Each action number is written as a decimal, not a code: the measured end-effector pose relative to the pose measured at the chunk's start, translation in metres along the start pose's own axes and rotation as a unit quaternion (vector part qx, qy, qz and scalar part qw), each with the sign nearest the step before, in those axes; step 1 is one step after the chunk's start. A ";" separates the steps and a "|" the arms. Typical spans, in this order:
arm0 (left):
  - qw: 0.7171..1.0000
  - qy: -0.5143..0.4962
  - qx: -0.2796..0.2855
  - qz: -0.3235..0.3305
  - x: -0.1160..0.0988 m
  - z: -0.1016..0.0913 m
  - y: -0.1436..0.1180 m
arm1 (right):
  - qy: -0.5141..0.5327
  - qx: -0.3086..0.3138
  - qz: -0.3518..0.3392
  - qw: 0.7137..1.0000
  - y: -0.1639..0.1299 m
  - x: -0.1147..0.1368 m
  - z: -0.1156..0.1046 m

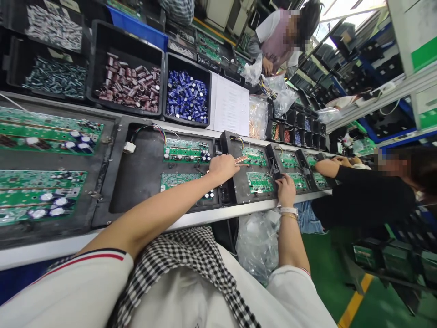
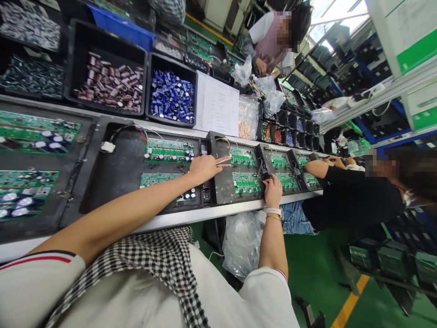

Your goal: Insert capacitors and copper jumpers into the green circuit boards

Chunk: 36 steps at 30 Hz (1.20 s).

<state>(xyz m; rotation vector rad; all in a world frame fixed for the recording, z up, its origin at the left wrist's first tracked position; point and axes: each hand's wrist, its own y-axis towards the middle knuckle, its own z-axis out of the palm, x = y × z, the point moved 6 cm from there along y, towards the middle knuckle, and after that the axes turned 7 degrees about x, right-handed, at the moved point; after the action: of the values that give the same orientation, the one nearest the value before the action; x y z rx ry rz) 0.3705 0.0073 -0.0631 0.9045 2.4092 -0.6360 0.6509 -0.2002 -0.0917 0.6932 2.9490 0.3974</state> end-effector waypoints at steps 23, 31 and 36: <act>0.954 0.219 -0.099 -0.180 0.198 -0.145 -0.178 | 0.332 0.037 0.037 0.942 -0.046 0.252 -0.044; 0.970 0.159 -0.028 -0.182 0.207 -0.143 -0.175 | 0.337 0.059 0.043 0.939 -0.043 0.260 -0.030; 0.973 0.036 -0.039 -0.226 0.219 -0.151 -0.184 | 0.341 0.065 0.034 0.937 -0.048 0.261 -0.025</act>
<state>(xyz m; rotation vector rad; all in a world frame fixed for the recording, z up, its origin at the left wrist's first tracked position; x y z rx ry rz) 0.0560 0.0729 -0.0278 0.3477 2.7063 -0.6698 0.3934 -0.1300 -0.0868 0.8073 3.6389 0.5476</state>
